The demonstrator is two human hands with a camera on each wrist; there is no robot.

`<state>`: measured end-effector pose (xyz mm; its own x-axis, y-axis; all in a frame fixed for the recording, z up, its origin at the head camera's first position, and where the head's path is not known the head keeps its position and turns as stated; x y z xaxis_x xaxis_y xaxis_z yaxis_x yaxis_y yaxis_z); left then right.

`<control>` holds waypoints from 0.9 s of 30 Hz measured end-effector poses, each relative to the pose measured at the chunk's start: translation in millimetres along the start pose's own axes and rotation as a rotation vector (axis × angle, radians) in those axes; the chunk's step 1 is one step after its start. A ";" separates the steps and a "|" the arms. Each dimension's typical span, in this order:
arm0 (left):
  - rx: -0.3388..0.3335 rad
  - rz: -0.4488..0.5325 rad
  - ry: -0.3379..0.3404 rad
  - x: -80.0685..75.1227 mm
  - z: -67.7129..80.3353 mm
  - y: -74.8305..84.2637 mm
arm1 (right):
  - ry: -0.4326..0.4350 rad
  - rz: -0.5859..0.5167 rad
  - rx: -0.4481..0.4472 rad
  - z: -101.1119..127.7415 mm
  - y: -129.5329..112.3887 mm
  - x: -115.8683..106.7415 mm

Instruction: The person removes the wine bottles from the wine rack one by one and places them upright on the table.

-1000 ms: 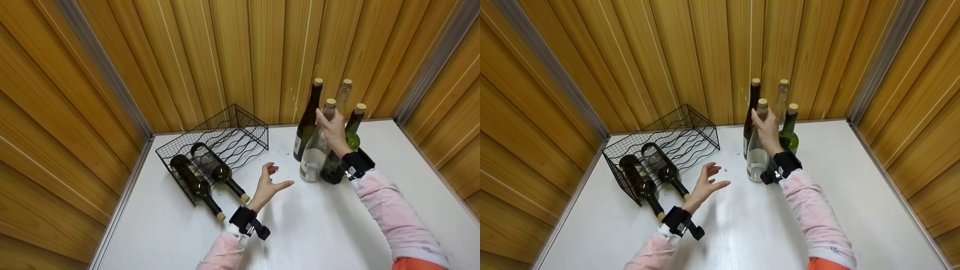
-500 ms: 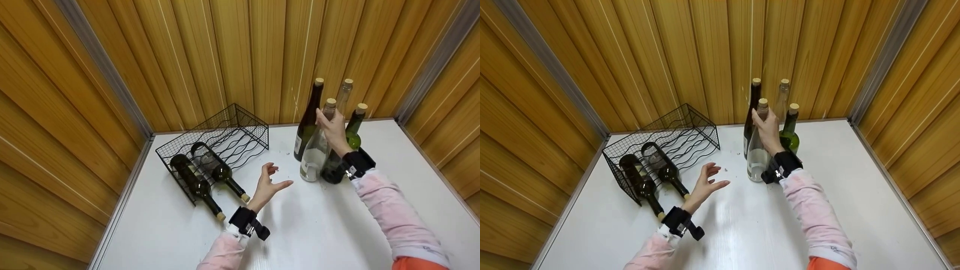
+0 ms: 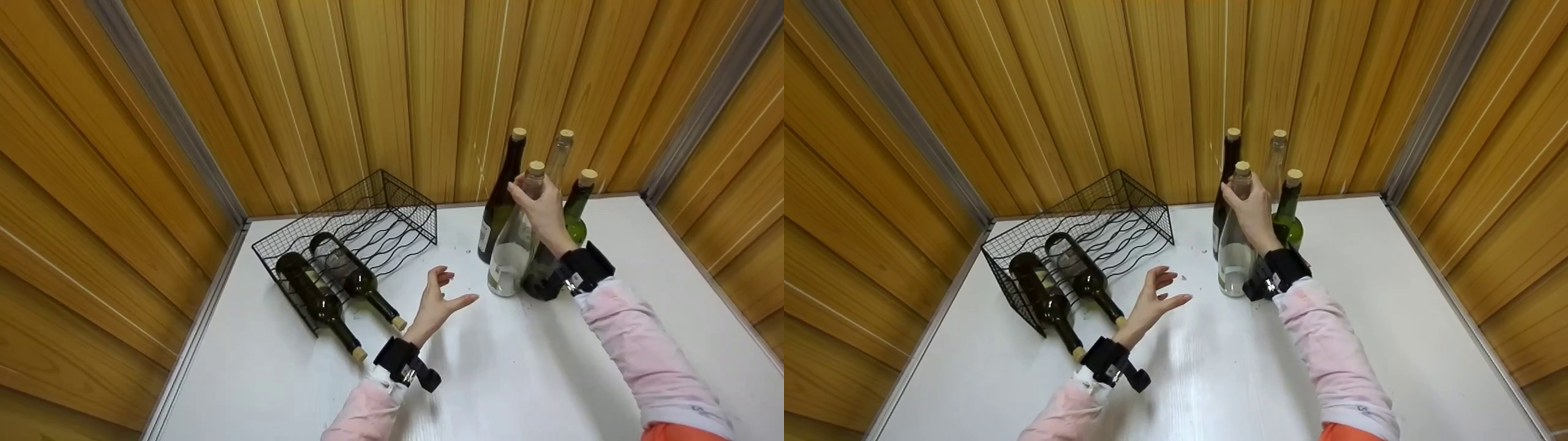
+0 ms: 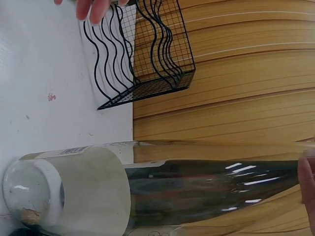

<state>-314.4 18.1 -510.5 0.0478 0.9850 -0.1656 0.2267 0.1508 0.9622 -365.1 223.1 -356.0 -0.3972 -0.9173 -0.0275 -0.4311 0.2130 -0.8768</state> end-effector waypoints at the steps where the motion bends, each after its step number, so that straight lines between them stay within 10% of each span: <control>1: -0.001 0.002 0.001 -0.4 0.0 0.3 | -0.005 -0.005 0.001 -0.3 -1.5 0.1; 9: -0.003 -0.005 0.008 -2.3 0.8 0.6 | 0.043 -0.083 -0.142 -3.7 -31.6 0.2; 17: 0.023 -0.030 0.026 -5.7 -2.1 3.8 | 0.081 -0.078 -0.667 18.7 -84.5 17.6; 21: 0.028 -0.056 0.043 -10.2 -4.8 5.6 | -0.022 -0.064 -0.839 34.6 -80.8 37.6; 27: 0.040 -0.078 0.093 -29.3 -15.8 11.1 | -0.299 0.015 -0.832 61.6 -38.7 61.1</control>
<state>-328.7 -7.7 -491.5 -0.0613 0.9742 -0.2174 0.2652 0.2259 0.9374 -322.8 138.1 -353.4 -0.2291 -0.9373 -0.2625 -0.9236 0.2945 -0.2454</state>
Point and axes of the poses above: each hand's wrist, its own z-axis away from the middle knuckle, its own x-axis out of the palm, y = z × x, the point moved 5 cm from there along -z, towards the middle knuckle, and after that the axes turned 8 degrees about y, right-handed, at the moved point
